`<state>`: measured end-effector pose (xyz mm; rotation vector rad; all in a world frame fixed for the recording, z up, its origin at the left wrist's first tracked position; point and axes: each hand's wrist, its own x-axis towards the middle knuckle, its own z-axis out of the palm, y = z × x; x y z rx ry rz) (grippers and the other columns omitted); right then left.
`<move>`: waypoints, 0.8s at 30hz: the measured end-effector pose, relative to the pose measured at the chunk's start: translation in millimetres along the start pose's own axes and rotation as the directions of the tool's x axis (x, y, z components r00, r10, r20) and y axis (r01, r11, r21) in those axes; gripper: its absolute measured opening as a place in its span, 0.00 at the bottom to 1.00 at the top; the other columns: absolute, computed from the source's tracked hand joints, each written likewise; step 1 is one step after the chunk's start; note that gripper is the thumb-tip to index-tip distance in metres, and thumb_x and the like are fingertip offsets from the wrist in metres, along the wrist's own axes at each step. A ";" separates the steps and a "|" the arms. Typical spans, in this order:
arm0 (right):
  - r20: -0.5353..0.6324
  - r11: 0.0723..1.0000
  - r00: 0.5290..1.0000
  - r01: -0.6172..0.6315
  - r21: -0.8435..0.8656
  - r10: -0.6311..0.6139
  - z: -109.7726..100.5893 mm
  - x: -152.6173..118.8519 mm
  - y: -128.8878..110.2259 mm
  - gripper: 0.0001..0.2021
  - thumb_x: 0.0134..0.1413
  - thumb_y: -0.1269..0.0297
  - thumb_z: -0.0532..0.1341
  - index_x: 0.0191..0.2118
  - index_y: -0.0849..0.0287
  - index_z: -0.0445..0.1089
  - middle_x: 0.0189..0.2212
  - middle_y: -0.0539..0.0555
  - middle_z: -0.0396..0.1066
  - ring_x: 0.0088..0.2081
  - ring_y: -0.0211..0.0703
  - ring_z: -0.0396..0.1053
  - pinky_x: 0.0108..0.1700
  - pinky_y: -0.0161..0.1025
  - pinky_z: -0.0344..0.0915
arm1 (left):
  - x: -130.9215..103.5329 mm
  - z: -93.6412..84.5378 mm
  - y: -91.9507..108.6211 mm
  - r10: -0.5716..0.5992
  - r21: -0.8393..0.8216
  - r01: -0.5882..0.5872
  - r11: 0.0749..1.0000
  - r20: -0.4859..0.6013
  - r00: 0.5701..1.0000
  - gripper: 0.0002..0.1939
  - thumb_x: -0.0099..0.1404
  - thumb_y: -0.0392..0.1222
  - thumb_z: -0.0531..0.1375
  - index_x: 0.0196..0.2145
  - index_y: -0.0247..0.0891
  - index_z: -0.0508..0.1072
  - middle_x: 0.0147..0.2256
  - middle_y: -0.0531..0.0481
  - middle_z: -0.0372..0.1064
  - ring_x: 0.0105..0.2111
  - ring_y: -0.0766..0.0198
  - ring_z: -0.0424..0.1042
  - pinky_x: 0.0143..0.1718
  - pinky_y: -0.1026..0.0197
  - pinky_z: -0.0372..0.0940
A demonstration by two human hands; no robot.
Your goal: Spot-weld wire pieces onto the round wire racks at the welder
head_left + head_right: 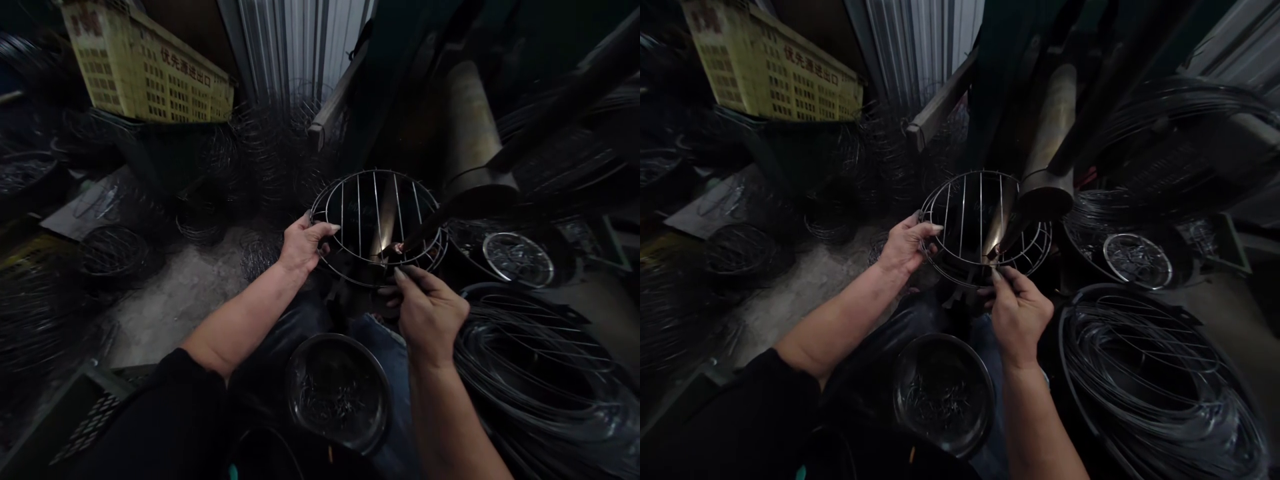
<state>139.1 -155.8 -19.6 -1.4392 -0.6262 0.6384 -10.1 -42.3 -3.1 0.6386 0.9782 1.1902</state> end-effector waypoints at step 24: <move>0.058 0.997 0.997 -0.054 0.057 0.051 -2.2 -3.6 11.4 0.16 0.39 0.58 0.74 0.34 0.63 0.79 0.21 0.52 0.75 0.18 0.40 0.69 0.18 0.34 0.66 | -1.5 1.2 0.0 -0.002 0.004 0.002 1.000 0.016 1.000 0.18 0.38 0.32 0.70 0.29 0.37 0.69 0.23 0.59 0.64 0.21 0.73 0.62 0.18 0.69 0.53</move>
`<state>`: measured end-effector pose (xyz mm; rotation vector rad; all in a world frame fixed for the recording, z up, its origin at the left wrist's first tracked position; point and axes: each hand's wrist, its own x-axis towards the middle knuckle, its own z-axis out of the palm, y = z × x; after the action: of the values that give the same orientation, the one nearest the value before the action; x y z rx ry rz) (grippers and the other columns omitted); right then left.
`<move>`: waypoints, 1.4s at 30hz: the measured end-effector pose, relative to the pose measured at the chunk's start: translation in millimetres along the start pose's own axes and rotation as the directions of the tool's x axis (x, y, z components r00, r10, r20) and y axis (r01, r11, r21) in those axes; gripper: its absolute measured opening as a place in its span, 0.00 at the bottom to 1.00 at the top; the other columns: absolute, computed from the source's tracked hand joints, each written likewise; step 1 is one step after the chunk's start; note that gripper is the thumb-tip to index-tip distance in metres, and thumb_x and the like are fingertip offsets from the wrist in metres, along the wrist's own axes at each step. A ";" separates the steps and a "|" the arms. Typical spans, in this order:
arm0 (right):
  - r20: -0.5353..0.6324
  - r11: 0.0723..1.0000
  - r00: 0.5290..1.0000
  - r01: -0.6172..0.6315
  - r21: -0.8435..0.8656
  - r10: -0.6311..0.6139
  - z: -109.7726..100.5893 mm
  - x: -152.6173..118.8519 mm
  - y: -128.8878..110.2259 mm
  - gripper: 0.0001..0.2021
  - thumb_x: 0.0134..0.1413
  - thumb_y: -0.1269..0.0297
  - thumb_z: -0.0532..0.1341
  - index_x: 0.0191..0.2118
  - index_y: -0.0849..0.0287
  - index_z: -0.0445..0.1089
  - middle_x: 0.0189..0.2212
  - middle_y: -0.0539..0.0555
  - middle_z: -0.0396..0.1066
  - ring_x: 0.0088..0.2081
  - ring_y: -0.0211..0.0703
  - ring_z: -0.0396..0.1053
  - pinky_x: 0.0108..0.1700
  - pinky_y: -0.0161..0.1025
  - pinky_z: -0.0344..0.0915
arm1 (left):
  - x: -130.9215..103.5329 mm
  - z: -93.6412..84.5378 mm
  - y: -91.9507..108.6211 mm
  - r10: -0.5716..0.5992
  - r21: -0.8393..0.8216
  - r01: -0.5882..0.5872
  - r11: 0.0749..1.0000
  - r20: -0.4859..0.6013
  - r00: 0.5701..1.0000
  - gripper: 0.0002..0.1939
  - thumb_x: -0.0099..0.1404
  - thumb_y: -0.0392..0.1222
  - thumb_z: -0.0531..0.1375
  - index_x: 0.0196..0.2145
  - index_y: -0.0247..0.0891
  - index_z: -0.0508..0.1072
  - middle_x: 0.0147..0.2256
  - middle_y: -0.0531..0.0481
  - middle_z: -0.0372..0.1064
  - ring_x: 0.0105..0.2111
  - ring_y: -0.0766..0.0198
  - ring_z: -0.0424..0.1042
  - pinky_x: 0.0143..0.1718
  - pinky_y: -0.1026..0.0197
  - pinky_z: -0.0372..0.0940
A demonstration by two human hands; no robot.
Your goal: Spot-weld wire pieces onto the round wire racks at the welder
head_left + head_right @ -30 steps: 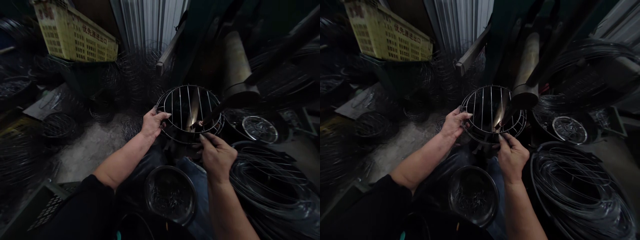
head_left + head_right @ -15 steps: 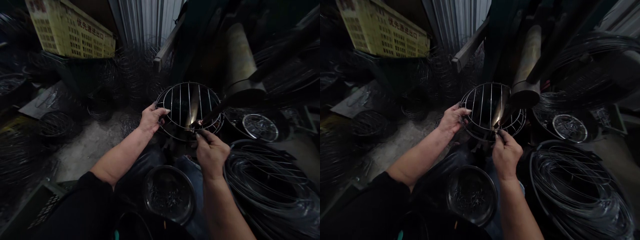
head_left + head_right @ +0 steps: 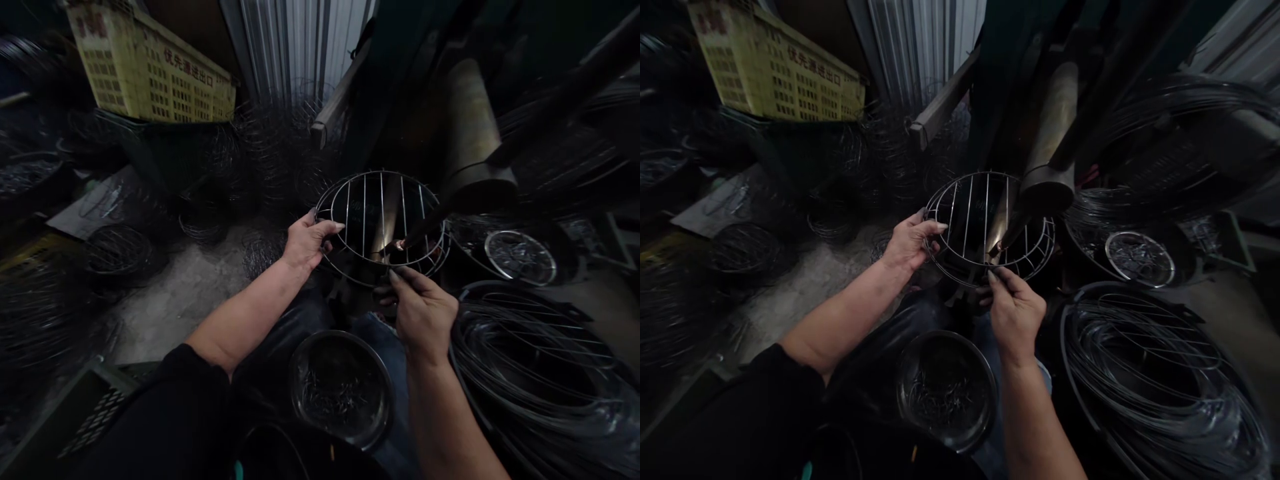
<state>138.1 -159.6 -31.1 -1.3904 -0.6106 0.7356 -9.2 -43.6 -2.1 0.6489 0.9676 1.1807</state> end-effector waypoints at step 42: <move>-0.042 0.987 0.996 0.072 -0.141 -0.079 -2.5 16.9 -1.8 0.16 0.41 0.56 0.73 0.34 0.62 0.79 0.21 0.50 0.73 0.17 0.39 0.68 0.18 0.34 0.65 | 35.7 14.0 2.1 -0.110 -0.004 0.110 0.994 -0.077 0.991 0.16 0.38 0.29 0.67 0.23 0.37 0.65 0.20 0.55 0.64 0.20 0.70 0.64 0.17 0.68 0.48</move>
<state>151.0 -148.4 -30.3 -1.5005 -0.6842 0.6072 5.0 -7.9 -3.7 0.5471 1.0554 1.1143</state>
